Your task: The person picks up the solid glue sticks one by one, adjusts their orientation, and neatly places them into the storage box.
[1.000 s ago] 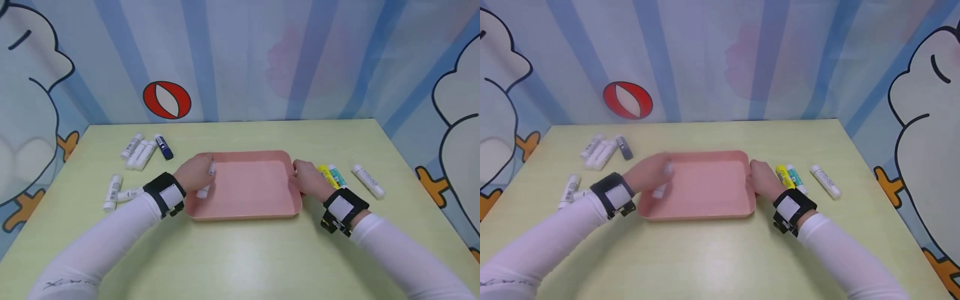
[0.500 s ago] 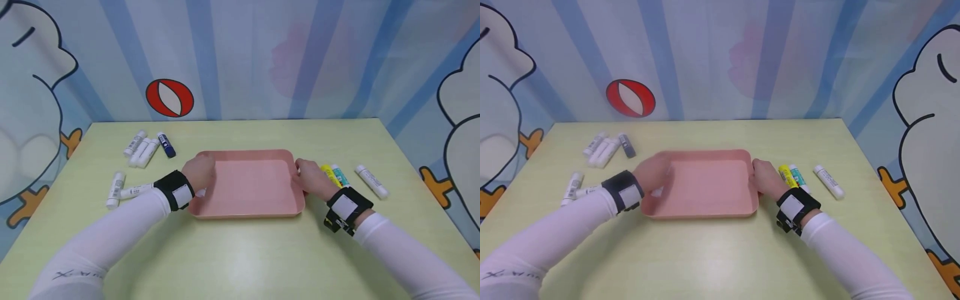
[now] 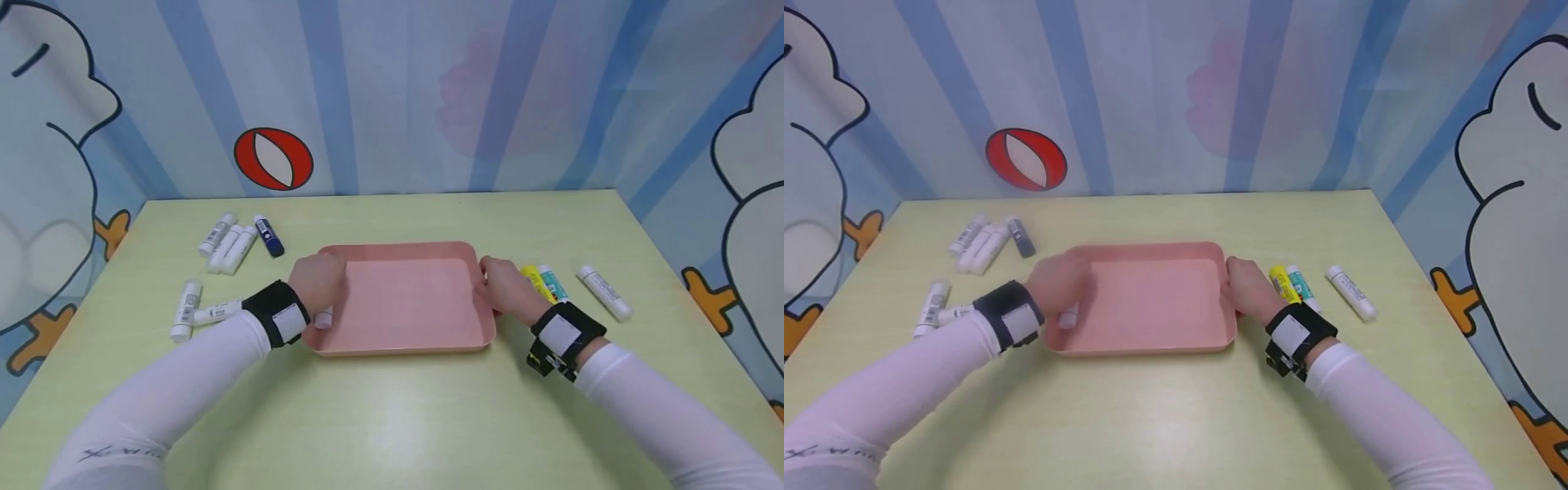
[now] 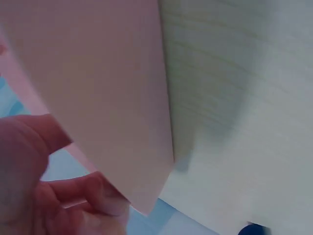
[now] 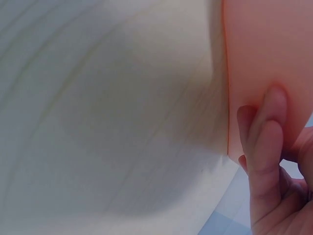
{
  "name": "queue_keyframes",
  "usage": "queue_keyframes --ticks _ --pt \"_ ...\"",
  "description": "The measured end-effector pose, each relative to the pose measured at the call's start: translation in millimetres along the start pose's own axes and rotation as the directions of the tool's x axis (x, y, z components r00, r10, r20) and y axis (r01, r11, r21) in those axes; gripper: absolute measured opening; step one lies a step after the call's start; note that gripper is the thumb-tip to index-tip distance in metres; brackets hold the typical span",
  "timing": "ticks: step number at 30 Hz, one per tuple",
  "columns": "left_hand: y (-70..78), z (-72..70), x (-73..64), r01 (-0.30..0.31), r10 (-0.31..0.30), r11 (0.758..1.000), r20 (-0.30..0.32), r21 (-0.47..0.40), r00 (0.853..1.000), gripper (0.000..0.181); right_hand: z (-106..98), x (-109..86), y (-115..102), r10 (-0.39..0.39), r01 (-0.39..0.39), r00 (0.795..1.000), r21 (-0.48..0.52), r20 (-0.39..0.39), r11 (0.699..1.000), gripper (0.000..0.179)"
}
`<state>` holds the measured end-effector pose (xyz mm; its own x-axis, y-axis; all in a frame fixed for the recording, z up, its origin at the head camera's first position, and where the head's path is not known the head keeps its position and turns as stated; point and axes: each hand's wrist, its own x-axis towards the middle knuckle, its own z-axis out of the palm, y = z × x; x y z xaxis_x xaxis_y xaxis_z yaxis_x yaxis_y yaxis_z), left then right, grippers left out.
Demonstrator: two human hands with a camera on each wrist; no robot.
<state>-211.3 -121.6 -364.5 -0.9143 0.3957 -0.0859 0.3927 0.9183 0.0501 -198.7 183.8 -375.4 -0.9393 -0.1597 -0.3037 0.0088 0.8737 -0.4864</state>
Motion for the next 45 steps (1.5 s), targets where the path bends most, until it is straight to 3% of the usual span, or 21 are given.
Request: queue_keyframes --ticks 3,6,9,12,15,16,18,23,31,37,41,45 --pt "-8.4 -8.7 -3.9 0.040 -0.044 0.994 -0.037 -0.099 0.998 0.026 0 0.2 -1 0.011 -0.011 1.000 0.004 0.005 1.000 0.023" --pt "-20.5 -18.4 -13.6 0.080 -0.106 0.975 -0.122 -0.207 0.987 0.040 0 0.5 -1 0.021 -0.021 1.000 0.009 0.010 1.000 0.024" --pt "-36.1 -18.9 -23.1 0.133 -0.183 0.933 -0.121 -0.334 0.976 0.043 -1 0.5 -2 0.024 -0.024 1.000 0.011 0.009 1.000 0.024" --pt "-47.0 -14.7 -32.1 0.212 -0.225 0.842 0.035 -0.495 0.974 0.051 -2 0.3 -2 0.030 -0.030 0.999 0.009 0.009 0.999 0.023" --pt "-50.7 -7.5 -37.5 0.297 -0.214 0.735 0.207 -0.610 0.955 0.057 -2 0.0 -1 0.036 -0.036 0.999 0.008 0.009 0.999 0.023" --pt "-51.1 -4.9 -38.4 0.313 -0.200 0.707 0.245 -0.635 0.949 0.057 -2 -0.1 -1 0.033 -0.033 0.999 0.007 0.007 0.999 0.023" --pt "-49.3 0.1 -38.5 0.326 -0.183 0.678 0.278 -0.659 0.943 0.054 -1 0.0 0 0.028 -0.028 1.000 0.007 0.003 1.000 0.023" --pt "-42.1 7.6 -34.6 0.330 -0.177 0.664 0.288 -0.671 0.941 0.037 1 0.7 2 0.016 -0.016 1.000 0.008 -0.006 1.000 0.023" --pt "-34.7 10.9 -31.8 0.293 -0.179 0.709 0.237 -0.642 0.955 0.022 3 -0.4 5 0.004 -0.004 1.000 0.005 -0.020 1.000 0.021" --pt "-33.4 8.9 -33.3 0.316 -0.183 0.703 0.267 -0.637 0.946 0.021 -3 -8.5 14 -0.058 0.059 0.998 0.066 -0.025 0.996 0.023" --pt "-34.3 6.5 -35.0 0.329 -0.195 0.707 0.275 -0.626 0.941 0.022 -19 -20.2 26 -0.099 0.113 0.987 0.104 -0.129 0.988 0.029" --pt "-33.5 4.0 -34.7 0.316 -0.191 0.718 0.261 -0.620 0.946 0.021 -37 -34.7 43 -0.110 0.121 0.953 0.024 -0.282 0.992 0.035"
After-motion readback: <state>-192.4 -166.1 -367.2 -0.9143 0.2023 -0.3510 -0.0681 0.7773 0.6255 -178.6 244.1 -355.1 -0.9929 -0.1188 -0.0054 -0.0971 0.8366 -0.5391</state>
